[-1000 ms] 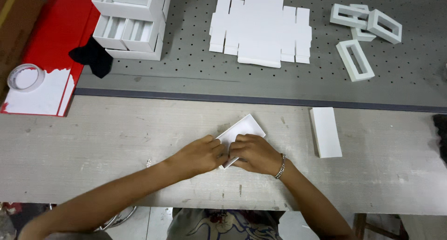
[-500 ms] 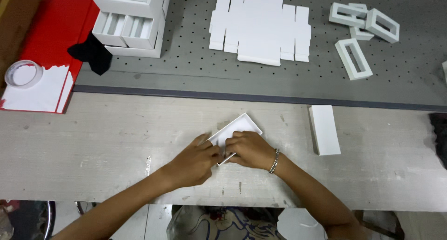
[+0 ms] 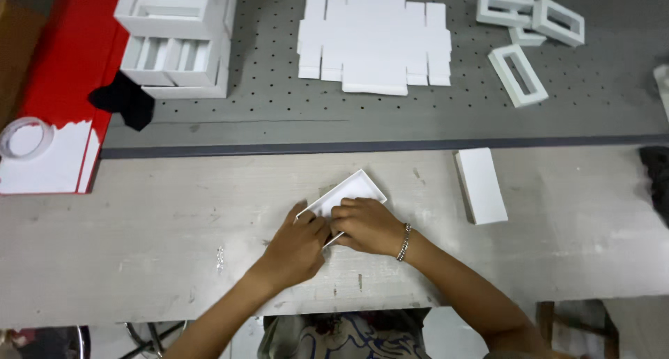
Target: The person folds flat white cardboard pieces into small rectangular boxes by hand. They fold the side flaps, tuck the tabs, and then insert a smaller inner box into the outer shell. The process is repeated for multiple units on a gray workbench.
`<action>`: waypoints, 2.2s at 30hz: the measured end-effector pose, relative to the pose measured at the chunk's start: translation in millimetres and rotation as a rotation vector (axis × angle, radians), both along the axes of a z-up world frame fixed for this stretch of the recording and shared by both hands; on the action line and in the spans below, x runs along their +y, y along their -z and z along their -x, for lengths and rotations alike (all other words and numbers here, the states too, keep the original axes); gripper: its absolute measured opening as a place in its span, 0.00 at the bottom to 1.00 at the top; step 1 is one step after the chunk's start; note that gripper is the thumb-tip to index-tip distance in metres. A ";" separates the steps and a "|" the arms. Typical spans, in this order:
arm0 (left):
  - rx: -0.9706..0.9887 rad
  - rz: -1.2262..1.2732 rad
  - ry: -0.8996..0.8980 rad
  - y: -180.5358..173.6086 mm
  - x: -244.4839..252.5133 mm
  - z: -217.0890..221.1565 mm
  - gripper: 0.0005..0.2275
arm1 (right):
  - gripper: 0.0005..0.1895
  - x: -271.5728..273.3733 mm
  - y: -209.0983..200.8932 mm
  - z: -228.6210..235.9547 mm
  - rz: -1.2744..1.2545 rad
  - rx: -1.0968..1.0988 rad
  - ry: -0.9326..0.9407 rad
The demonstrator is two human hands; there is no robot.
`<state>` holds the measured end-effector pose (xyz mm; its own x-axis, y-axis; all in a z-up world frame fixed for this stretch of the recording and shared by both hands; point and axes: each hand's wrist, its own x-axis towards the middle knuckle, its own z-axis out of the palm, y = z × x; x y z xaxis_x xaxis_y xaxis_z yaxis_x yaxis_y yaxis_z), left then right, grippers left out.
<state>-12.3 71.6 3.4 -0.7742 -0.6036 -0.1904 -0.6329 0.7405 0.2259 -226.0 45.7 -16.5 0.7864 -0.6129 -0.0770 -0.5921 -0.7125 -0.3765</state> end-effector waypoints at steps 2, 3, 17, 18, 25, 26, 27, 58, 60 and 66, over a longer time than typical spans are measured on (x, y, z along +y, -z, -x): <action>0.213 0.071 0.028 0.6 7.2 -7.2 0.17 | 0.09 3.3 17.4 -0.4 0.088 -0.048 0.013; 0.436 0.140 0.038 0.8 9.2 -9.4 0.17 | 0.10 4.6 25.6 1.1 0.179 -0.087 0.009; 0.915 -0.045 -0.311 46.4 16.8 -26.2 0.08 | 0.21 43.5 -32.6 90.6 0.709 -0.633 0.867; 0.928 -0.019 -0.281 47.9 15.4 -24.8 0.09 | 0.24 50.2 -29.4 112.1 0.865 -0.661 1.220; 0.955 0.052 -0.241 55.3 7.9 -15.1 0.12 | 0.26 68.2 33.7 166.9 0.587 -0.280 1.477; 0.942 0.024 -0.250 53.9 9.6 -16.7 0.11 | 0.34 66.8 33.9 169.0 0.597 -0.368 1.465; 0.929 -0.003 -0.259 52.5 10.8 -19.1 0.10 | 0.42 64.6 34.2 170.2 0.606 -0.455 1.453; 0.853 -0.184 -0.369 14.9 14.9 -10.4 0.23 | 0.11 69.5 -11.5 132.9 -0.413 -1.591 1.287; 0.914 -0.254 -0.246 16.0 17.2 -13.0 0.32 | 0.16 67.3 -12.7 115.3 -0.459 -1.403 1.339; 0.950 -0.387 -0.333 0.1 8.6 -15.6 0.33 | 0.18 55.2 -31.7 66.2 -0.124 -0.954 1.171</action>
